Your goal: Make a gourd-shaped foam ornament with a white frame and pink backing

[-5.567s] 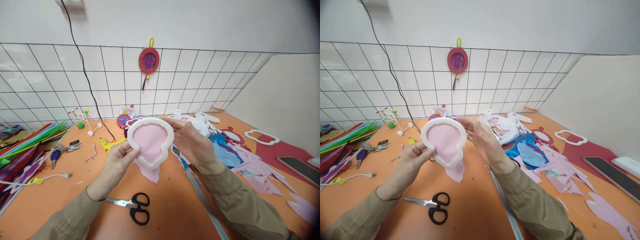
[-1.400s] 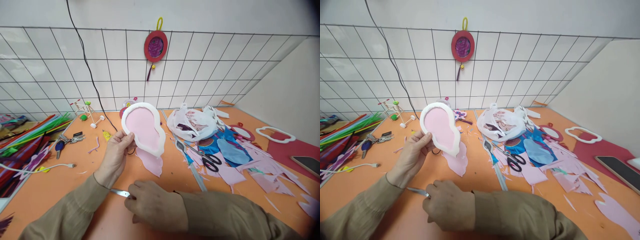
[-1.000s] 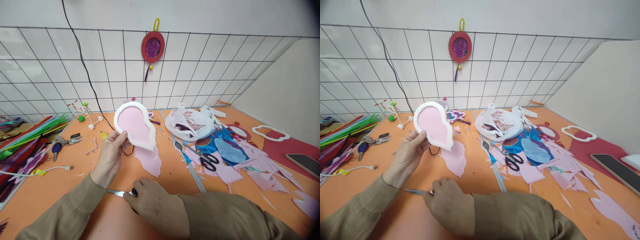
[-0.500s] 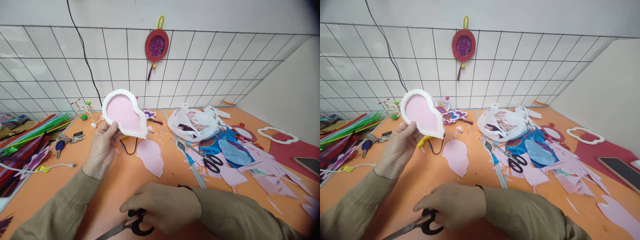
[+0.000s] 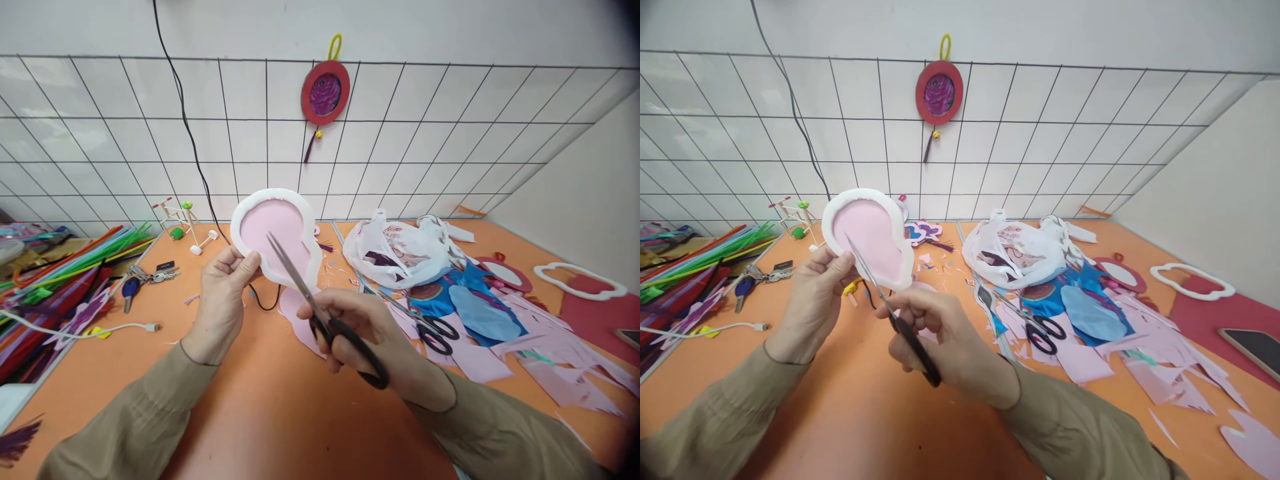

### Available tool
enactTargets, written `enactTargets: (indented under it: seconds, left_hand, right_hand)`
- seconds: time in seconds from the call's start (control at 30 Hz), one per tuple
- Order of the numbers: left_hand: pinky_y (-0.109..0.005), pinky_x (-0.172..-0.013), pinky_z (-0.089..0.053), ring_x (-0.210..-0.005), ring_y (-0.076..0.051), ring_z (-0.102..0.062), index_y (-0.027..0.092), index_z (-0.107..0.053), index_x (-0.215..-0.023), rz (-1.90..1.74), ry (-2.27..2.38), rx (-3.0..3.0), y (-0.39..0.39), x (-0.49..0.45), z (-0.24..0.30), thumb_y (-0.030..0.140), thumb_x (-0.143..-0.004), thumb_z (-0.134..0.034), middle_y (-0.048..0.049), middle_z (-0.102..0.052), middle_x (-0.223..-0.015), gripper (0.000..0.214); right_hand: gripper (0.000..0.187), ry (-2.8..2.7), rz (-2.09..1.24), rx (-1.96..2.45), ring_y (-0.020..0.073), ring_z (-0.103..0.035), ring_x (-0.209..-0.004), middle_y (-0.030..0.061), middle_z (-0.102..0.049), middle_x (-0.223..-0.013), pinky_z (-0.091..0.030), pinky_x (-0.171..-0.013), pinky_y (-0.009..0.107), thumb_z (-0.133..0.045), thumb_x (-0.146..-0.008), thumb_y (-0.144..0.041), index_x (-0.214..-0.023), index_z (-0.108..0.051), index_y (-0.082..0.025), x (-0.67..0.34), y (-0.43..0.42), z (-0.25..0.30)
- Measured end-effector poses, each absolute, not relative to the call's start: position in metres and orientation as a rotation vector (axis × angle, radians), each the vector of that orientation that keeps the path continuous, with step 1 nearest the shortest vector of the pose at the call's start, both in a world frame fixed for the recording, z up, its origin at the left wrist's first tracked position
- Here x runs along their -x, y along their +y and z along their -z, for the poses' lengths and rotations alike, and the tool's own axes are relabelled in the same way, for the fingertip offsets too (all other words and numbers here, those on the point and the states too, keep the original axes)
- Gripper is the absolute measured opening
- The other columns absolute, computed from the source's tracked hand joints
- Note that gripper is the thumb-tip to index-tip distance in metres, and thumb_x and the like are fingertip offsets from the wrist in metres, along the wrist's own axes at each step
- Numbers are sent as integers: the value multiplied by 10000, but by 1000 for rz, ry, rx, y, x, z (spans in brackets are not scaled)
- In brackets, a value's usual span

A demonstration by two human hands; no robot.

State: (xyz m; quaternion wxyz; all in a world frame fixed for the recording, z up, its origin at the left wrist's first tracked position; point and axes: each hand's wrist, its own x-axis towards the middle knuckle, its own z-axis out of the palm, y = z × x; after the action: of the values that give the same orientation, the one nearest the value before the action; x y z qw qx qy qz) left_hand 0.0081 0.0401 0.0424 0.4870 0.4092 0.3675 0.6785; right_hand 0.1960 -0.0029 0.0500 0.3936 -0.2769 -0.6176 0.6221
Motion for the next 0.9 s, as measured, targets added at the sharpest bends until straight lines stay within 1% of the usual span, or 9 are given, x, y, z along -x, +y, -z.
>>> enactTargets:
  seconds: [0.13, 0.27, 0.47, 0.63, 0.8, 0.9]
  left_hand:
    - [-275, -677, -549, -604, -133, -649, 163, -691, -707, -1661, 919, -1017, 40, -8, -43, 331, -642, -846, -1, -709, -668, 238]
    - [-258, -653, -541, -584, -120, -627, 149, -683, -673, -1660, 963, -984, 41, -7, -43, 339, -606, -862, 6, -683, -620, 270]
    - [-262, -659, -540, -586, -122, -629, 146, -693, -660, -1656, 1004, -1002, 40, -6, -44, 335, -617, -854, -6, -694, -626, 252]
    - [-260, -652, -535, -584, -124, -628, 143, -704, -675, -1685, 997, -1000, 39, -5, -46, 320, -617, -850, -8, -694, -627, 237]
    - [-264, -646, -534, -583, -128, -633, 145, -708, -683, -1692, 997, -1011, 39, -5, -45, 311, -636, -835, -16, -709, -655, 214]
    - [-263, -659, -540, -601, -127, -640, 148, -710, -689, -1690, 978, -1012, 39, -5, -45, 304, -644, -833, -13, -713, -667, 204]
  right_hand:
    - [368, -1542, -1516, 719, 84, -494, -474, -42, -513, -604, -463, -447, 217, -720, -749, -458, -959, -631, -170, -205, -4, -61]
    - [433, -1513, -1477, 726, 88, -495, -464, -29, -530, -600, -458, -450, 229, -697, -749, -573, -919, -638, -179, -208, -5, -63]
    - [436, -1417, -1318, 777, 124, -520, -476, -24, -531, -573, -428, -465, 266, -653, -770, -590, -939, -635, -188, -208, -2, -59]
    - [444, -1417, -1384, 761, 110, -526, -478, -17, -561, -609, -397, -449, 237, -667, -764, -579, -949, -633, -178, -208, 1, -57]
    - [444, -1403, -1368, 777, 111, -537, -495, -19, -559, -600, -411, -469, 237, -671, -760, -572, -949, -633, -172, -206, 1, -56]
    - [442, -1429, -1436, 811, 101, -518, -465, -19, -555, -606, -405, -436, 231, -677, -744, -562, -933, -622, -166, -204, -1, -58]
